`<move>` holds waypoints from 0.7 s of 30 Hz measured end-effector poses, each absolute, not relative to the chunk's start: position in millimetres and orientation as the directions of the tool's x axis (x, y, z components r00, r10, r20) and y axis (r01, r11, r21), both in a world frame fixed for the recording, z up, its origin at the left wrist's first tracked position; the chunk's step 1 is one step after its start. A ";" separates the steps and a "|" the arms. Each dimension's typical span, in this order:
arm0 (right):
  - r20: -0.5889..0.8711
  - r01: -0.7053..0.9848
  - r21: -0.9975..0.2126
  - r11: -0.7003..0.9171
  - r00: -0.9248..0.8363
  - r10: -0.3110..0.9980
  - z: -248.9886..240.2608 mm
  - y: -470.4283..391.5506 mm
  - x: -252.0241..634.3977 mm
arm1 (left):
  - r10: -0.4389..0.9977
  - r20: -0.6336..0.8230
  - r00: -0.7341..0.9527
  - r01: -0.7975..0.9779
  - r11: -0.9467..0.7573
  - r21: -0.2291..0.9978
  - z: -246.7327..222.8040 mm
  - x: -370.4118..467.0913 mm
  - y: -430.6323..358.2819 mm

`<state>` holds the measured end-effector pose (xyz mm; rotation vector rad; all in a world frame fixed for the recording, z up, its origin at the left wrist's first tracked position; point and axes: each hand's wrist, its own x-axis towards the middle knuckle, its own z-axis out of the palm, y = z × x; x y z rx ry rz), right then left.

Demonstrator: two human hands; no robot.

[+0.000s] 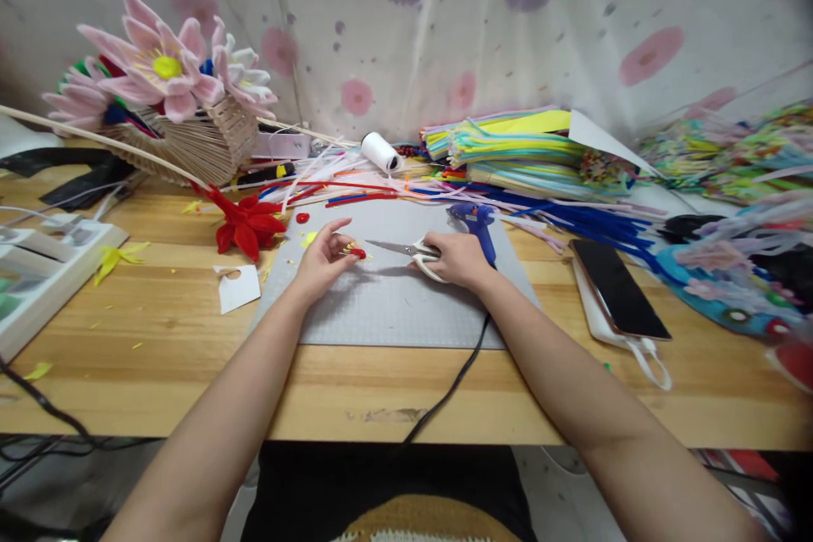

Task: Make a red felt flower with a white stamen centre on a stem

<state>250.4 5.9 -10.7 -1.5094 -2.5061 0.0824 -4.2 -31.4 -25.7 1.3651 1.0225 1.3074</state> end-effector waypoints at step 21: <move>0.110 0.842 -0.142 0.521 -0.509 0.853 -3.3 6.2 252.4 | 0.964 0.250 0.090 0.119 -0.260 0.958 -18.6 -1.6 -35.6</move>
